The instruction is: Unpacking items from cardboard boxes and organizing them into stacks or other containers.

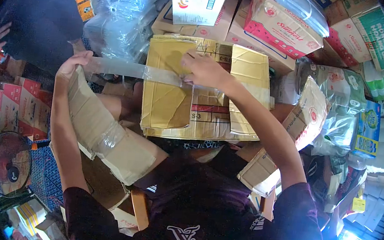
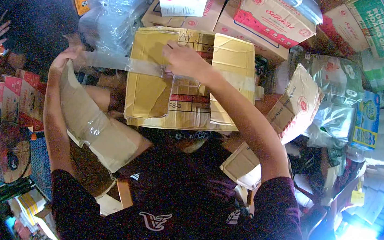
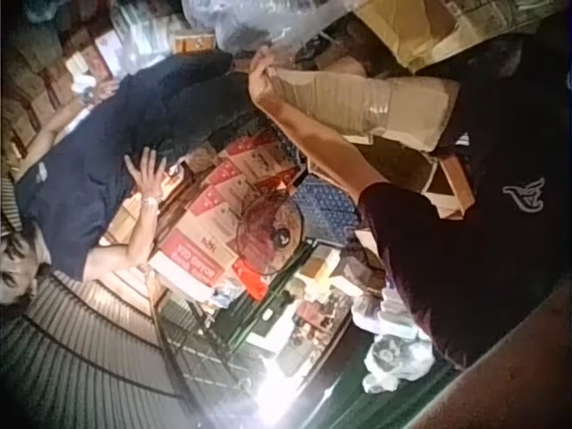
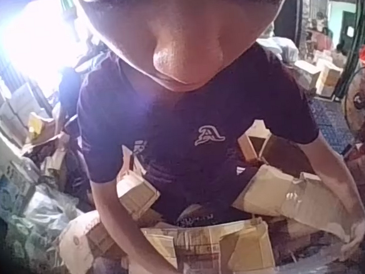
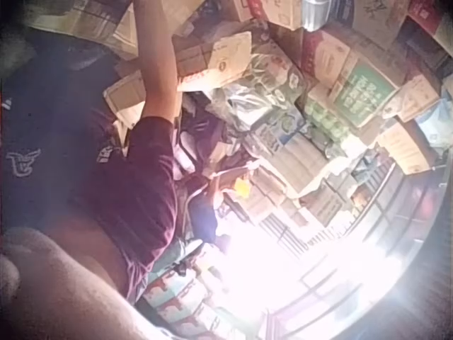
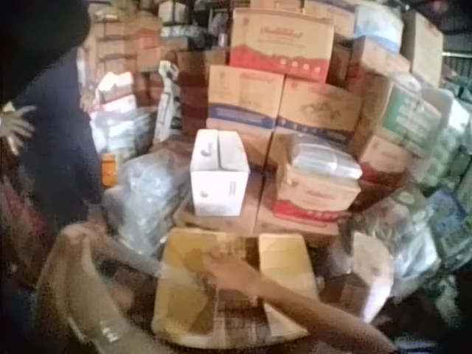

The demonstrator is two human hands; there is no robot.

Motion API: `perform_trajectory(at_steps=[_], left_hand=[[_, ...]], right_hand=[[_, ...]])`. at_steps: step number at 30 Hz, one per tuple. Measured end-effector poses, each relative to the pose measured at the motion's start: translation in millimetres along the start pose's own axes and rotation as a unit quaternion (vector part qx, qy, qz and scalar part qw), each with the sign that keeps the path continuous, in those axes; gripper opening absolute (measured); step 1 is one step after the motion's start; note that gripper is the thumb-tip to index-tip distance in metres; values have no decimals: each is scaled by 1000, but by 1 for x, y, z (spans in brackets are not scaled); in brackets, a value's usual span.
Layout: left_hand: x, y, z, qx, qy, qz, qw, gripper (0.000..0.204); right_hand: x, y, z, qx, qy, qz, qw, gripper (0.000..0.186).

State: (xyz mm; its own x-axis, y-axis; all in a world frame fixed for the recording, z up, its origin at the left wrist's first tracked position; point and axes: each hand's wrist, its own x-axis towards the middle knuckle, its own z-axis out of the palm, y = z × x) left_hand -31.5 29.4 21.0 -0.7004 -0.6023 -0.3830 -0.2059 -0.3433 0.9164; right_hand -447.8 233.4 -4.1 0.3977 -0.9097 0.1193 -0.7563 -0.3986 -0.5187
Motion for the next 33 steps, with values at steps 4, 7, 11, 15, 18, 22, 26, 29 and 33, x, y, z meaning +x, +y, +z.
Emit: perform_trajectory(at_steps=[4,7,11,15,18,22,26,29,33], left_hand=[[-4,-8,12,76,152,-41,985,22],[-17,-16,21,111,149,11,982,31],[-20,-16,32,125,178,-42,975,38],[-10,-9,34,143,197,-142,959,40],[-10,-10,23,164,173,-163,957,51],[-1,-22,3,183,147,-184,955,50],[3,-21,-5,173,117,-220,953,46],[-2,-14,0,132,82,-154,976,47],[-5,-12,7,183,204,-79,959,49]], right_hand=[[7,-14,2,-140,2,31,990,41],[12,-18,4,-189,13,-29,981,46],[6,-22,22,-278,20,-106,954,52],[-4,-12,32,-271,66,35,960,60],[-16,-2,25,-235,60,136,961,75],[-36,4,9,-304,60,186,932,85],[-44,-2,-9,-256,24,214,942,84],[-30,-16,-16,-313,113,135,933,72],[12,-46,-10,-7,234,97,967,32]])
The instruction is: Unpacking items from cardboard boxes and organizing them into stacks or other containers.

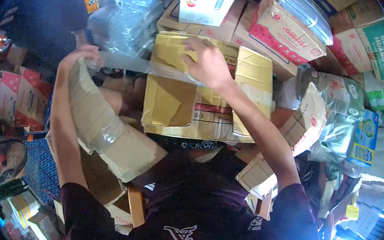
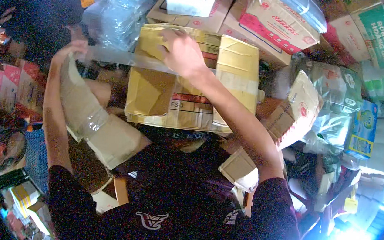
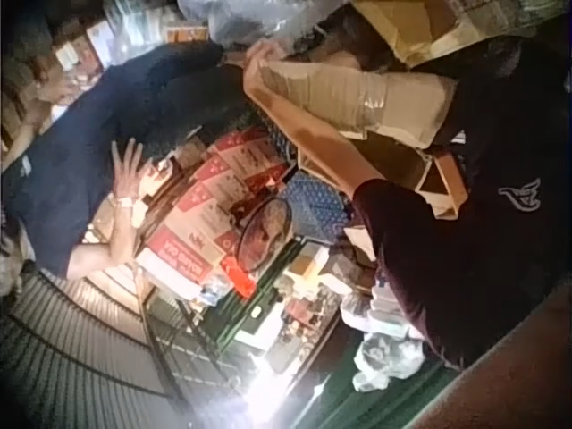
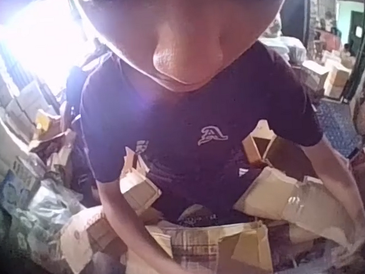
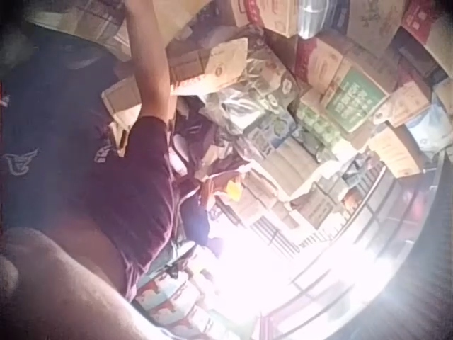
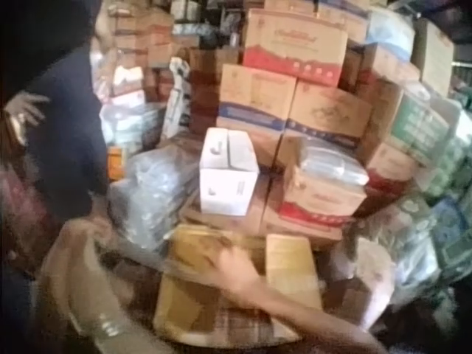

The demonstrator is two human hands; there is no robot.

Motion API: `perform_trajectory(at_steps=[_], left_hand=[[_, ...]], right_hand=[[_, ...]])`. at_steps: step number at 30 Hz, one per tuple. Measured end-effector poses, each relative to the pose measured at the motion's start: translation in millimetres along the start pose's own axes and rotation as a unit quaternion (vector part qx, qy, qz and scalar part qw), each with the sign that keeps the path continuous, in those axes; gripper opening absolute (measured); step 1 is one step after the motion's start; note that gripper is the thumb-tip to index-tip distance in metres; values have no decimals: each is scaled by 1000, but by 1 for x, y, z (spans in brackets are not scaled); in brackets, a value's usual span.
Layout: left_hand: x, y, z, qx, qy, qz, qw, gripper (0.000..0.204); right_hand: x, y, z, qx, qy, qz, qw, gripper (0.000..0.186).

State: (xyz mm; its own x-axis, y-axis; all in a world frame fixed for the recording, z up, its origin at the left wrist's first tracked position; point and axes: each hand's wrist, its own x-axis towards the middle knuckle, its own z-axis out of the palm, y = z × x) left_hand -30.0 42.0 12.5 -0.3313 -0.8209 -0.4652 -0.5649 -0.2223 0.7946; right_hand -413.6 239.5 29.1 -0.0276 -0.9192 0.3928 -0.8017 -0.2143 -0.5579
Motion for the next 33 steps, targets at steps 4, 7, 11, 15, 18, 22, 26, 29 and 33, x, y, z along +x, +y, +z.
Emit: perform_trajectory(at_steps=[4,7,11,15,18,22,26,29,33], left_hand=[[11,-2,-2,-15,-11,-5,1000,52],[11,-3,-5,-3,-22,2,1000,51],[2,2,-1,-30,-75,4,997,44],[0,9,5,-47,-104,19,993,42],[6,9,4,-57,-162,23,985,43],[9,3,4,-59,-139,24,988,42],[3,9,11,-204,-177,-16,963,43],[0,16,16,-331,-217,-19,918,46],[9,22,15,-348,-154,25,924,45]], right_hand=[[29,-31,42,57,-110,-49,991,12],[36,-47,76,122,-63,-192,972,16],[63,-70,115,208,-128,-9,970,30],[95,-87,137,267,-243,18,932,42],[100,-96,154,243,-302,-6,922,39],[94,-93,174,173,-147,31,973,32],[92,-80,176,262,-125,55,955,26],[90,-76,169,385,-137,143,902,17],[83,-76,158,486,-86,129,860,16]])
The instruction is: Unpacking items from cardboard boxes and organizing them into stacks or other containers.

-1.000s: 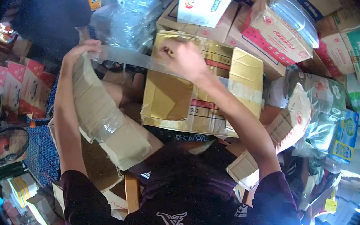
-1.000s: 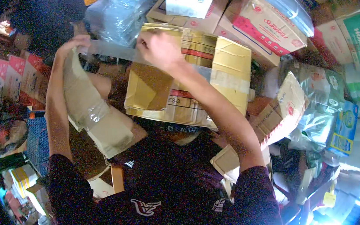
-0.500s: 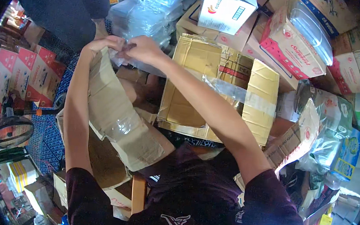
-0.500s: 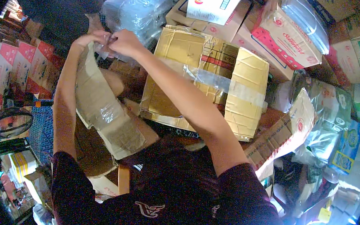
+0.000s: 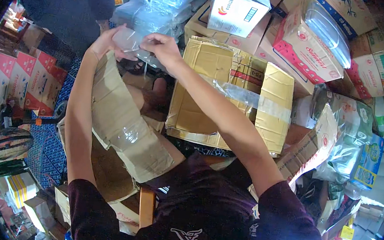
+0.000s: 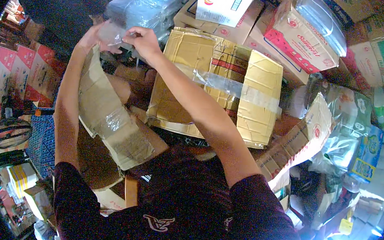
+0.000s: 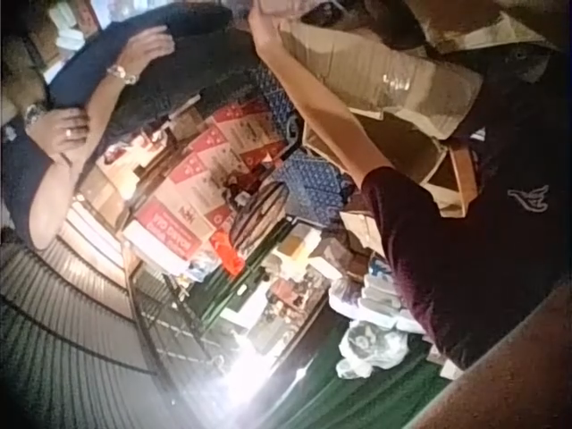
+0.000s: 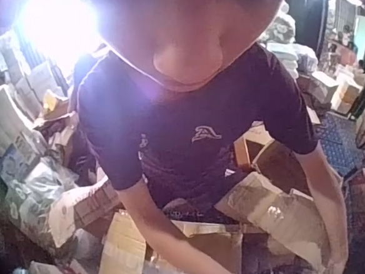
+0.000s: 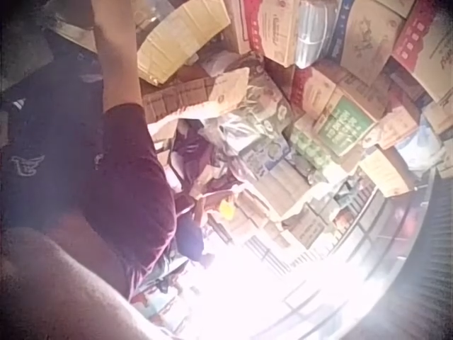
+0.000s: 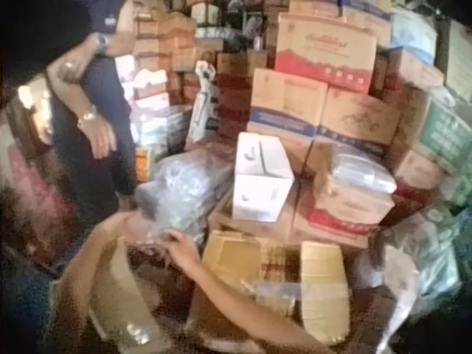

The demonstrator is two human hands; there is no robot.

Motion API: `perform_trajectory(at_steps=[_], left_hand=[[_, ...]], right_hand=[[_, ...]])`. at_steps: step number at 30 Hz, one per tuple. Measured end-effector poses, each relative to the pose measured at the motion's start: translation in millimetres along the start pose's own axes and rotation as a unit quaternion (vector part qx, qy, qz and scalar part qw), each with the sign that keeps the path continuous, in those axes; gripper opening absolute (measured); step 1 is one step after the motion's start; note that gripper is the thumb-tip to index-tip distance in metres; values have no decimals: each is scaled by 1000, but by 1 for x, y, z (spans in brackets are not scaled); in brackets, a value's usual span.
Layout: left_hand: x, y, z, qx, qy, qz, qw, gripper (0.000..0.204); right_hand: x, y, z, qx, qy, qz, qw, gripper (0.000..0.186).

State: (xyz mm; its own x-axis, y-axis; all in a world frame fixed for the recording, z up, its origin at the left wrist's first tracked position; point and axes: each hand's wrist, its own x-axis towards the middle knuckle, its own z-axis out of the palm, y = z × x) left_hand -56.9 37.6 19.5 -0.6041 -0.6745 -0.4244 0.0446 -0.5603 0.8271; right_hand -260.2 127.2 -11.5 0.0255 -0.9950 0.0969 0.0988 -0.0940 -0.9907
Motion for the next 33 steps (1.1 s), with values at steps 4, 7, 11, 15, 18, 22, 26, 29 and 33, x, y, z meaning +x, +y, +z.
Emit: perform_trajectory(at_steps=[4,7,11,15,18,22,26,29,33], left_hand=[[5,0,-7,13,-44,-6,999,36],[5,1,-4,209,-16,70,975,29],[3,6,11,303,-18,-24,952,33],[-2,10,30,242,-35,-4,970,37],[9,16,43,316,-114,-68,939,32],[13,15,49,333,-55,-86,937,27],[13,15,48,367,-82,-88,923,26],[12,15,48,375,-83,-85,920,22],[13,14,48,413,-104,-66,902,17]], right_hand=[[-3,-4,-2,45,0,22,999,9],[-4,-3,-4,43,-1,22,999,9],[-6,-1,-5,-13,6,21,1000,8],[-5,1,-6,16,26,11,999,9],[-4,1,-7,2,25,14,1000,10],[-6,0,-11,-55,25,14,998,13],[-11,-3,-14,-141,19,37,989,16],[-12,-7,-15,-164,14,36,986,18],[-10,-6,-15,-175,-11,34,984,20]])
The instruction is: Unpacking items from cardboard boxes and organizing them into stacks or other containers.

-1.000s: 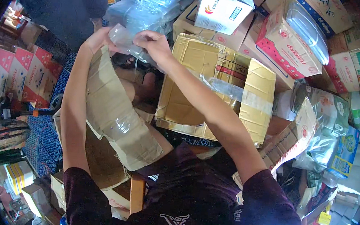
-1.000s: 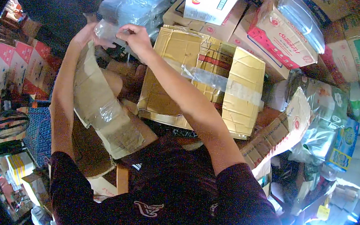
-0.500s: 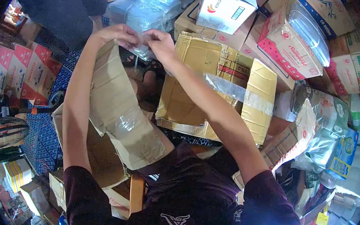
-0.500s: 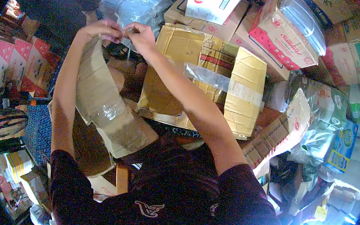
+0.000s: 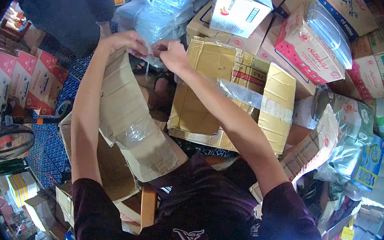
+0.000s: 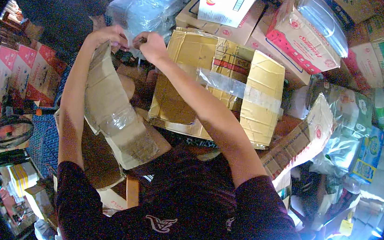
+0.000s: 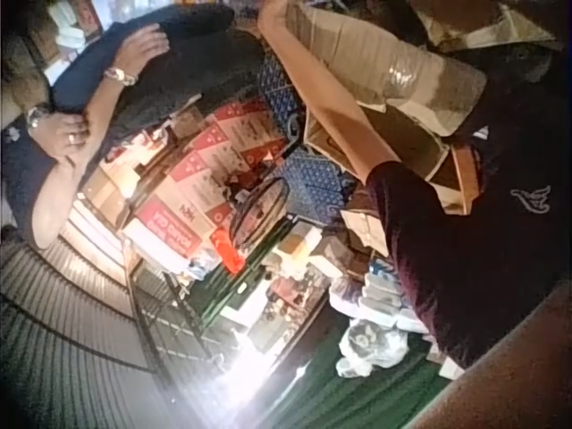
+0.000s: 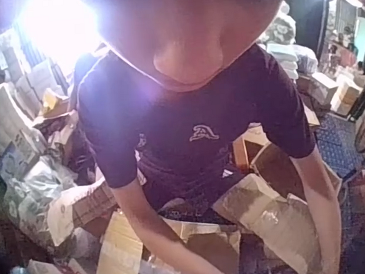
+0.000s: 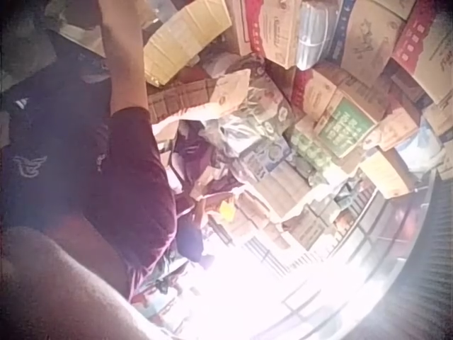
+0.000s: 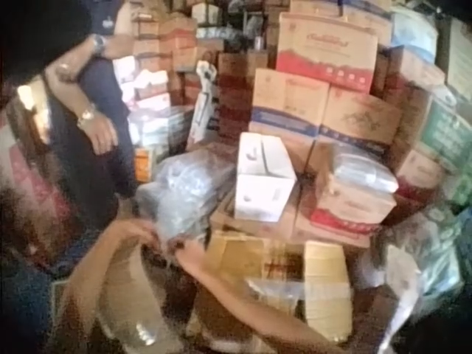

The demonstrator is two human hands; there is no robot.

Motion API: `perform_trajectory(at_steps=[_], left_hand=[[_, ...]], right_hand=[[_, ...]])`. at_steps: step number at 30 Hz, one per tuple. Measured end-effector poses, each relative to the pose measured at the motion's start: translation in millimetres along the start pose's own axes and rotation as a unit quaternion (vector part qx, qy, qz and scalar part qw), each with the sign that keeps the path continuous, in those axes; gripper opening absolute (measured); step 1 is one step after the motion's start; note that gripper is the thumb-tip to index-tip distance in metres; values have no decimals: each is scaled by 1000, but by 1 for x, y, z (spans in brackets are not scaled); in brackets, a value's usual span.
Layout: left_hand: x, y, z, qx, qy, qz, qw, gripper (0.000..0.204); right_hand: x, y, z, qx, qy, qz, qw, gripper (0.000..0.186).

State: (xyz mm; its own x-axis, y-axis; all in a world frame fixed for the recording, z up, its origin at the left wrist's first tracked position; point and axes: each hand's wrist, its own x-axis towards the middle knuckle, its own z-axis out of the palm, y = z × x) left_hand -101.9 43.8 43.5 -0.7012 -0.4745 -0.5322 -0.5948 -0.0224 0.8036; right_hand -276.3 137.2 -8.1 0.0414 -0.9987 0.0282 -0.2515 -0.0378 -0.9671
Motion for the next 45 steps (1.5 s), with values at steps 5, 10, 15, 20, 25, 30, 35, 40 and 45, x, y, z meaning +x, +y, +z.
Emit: perform_trajectory(at_steps=[5,10,15,20,25,30,35,40,45], left_hand=[[2,-3,-2,25,-2,-52,998,16],[0,-16,-16,18,-21,-69,997,21],[5,-36,-31,182,-27,-22,983,19],[-11,-58,-39,142,60,-24,988,20],[-11,-61,-43,142,77,-5,987,24],[-2,-66,-50,295,86,-59,950,29],[12,-88,-68,414,122,-140,891,36],[19,-112,-73,462,179,-212,842,38],[-18,-110,-60,388,366,-311,786,45]], right_hand=[[7,15,9,-152,-8,-22,988,16],[15,32,19,-170,4,-24,985,16],[11,30,4,-275,-66,4,959,19],[11,16,0,-381,-167,-2,909,18],[20,21,5,-407,-209,-27,889,18],[43,42,10,-451,-261,-61,851,14],[62,62,16,-540,-363,-54,758,18],[52,54,13,-533,-365,-132,752,20],[25,25,-16,-367,-265,-111,885,43]])
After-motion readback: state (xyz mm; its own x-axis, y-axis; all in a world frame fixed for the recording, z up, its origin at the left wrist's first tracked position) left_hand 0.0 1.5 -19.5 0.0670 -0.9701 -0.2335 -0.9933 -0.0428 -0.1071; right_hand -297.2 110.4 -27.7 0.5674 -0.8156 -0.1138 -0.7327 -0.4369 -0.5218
